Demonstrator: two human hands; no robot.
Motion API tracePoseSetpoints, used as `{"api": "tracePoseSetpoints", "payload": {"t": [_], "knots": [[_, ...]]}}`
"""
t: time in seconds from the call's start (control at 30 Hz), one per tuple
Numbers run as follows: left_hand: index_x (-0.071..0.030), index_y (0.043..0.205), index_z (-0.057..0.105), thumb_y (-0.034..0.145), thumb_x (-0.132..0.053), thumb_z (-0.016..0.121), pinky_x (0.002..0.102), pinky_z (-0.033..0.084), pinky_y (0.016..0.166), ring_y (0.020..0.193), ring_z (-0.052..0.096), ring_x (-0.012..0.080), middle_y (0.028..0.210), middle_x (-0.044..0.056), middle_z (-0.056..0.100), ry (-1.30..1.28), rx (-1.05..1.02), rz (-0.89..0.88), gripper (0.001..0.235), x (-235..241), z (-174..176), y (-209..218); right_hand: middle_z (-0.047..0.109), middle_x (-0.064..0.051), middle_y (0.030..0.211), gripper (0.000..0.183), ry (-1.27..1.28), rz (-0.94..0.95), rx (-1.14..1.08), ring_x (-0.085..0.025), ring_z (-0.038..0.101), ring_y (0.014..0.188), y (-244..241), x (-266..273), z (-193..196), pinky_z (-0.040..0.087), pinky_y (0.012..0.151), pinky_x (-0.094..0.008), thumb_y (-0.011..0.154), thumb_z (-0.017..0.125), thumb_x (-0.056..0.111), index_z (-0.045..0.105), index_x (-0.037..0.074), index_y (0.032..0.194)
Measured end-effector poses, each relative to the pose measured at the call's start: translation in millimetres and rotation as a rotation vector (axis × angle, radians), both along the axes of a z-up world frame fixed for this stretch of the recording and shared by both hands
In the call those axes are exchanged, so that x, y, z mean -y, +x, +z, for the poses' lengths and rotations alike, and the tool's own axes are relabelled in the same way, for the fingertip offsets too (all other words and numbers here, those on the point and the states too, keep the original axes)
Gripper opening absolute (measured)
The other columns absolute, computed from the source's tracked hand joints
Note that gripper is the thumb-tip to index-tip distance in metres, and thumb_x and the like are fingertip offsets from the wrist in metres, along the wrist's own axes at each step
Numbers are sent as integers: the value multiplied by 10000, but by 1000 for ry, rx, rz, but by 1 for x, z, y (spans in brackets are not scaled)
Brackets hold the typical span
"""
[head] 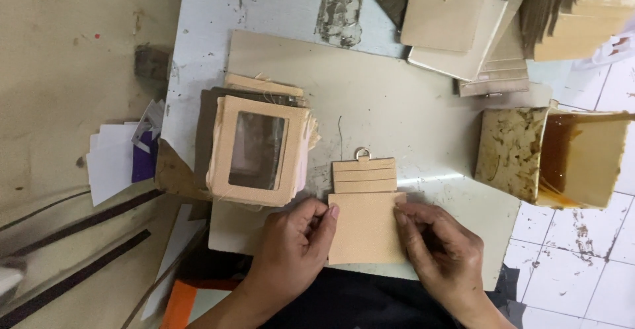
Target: The person folds small cardboard pieces into tag shapes, inserts metal rings, and stacks them. They also handle cardboard frames with clear windows, using a lighter to heat a small metal ring before placing it on a frame.
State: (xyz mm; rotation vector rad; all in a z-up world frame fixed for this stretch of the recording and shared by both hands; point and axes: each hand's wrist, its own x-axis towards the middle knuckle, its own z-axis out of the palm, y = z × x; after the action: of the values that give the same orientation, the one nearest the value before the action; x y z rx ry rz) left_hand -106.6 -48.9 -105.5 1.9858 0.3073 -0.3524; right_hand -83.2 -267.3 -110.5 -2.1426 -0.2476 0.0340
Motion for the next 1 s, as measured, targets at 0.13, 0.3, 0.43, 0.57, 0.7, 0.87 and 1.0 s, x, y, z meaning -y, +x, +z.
{"api": "tracePoseSetpoints", "payload": {"t": [0.13,0.3,0.43,0.57,0.7,0.87,1.0], "knots": [[-148,718,570,993,-272,643,298,445,445,389,638,109,462,-25,577,-12,-18,3,310,0,1,1,777,-111,1021,136,-7,21,-2,-132,741,838,3,-1,2,565,726,-201,924,691,35,733,-9,1046],[-141,725,583,1005,-266,637,269,446,418,456,786,134,507,-24,569,-42,-53,6,312,0,4,1,763,-99,981,160,-29,25,14,-112,691,752,4,-1,1,517,669,-208,935,686,35,725,-12,1083],[-147,741,601,1003,-292,634,267,444,405,461,804,139,505,-25,581,-27,-61,-2,301,0,4,1,769,-108,1007,154,-29,31,9,-140,731,825,5,-2,3,556,735,-215,933,683,27,727,-21,1073],[-153,749,617,999,-309,626,266,438,404,465,813,142,508,-29,602,-16,-66,-1,295,0,5,2,763,-96,1007,157,-42,26,-11,-117,706,787,5,-1,1,527,689,-203,940,678,49,731,-2,1079],[-169,724,607,979,-314,650,328,444,458,404,620,128,482,-18,636,79,-14,25,296,3,1,0,761,-78,1010,154,-28,14,-47,-70,598,648,1,1,0,436,555,-188,939,683,53,737,14,1078],[-159,721,589,992,-320,643,356,432,518,463,549,150,521,-12,585,71,-38,1,320,3,-2,-3,761,-111,1141,165,-84,3,-58,-162,727,1065,2,-4,5,540,978,-247,956,680,33,728,2,1111],[-127,712,572,1007,-238,649,341,373,469,444,450,104,504,-27,509,-6,20,-1,325,1,1,-2,756,-138,1144,174,-63,-12,-56,-173,724,1048,0,-6,4,544,985,-252,952,689,4,729,-27,1118]]}}
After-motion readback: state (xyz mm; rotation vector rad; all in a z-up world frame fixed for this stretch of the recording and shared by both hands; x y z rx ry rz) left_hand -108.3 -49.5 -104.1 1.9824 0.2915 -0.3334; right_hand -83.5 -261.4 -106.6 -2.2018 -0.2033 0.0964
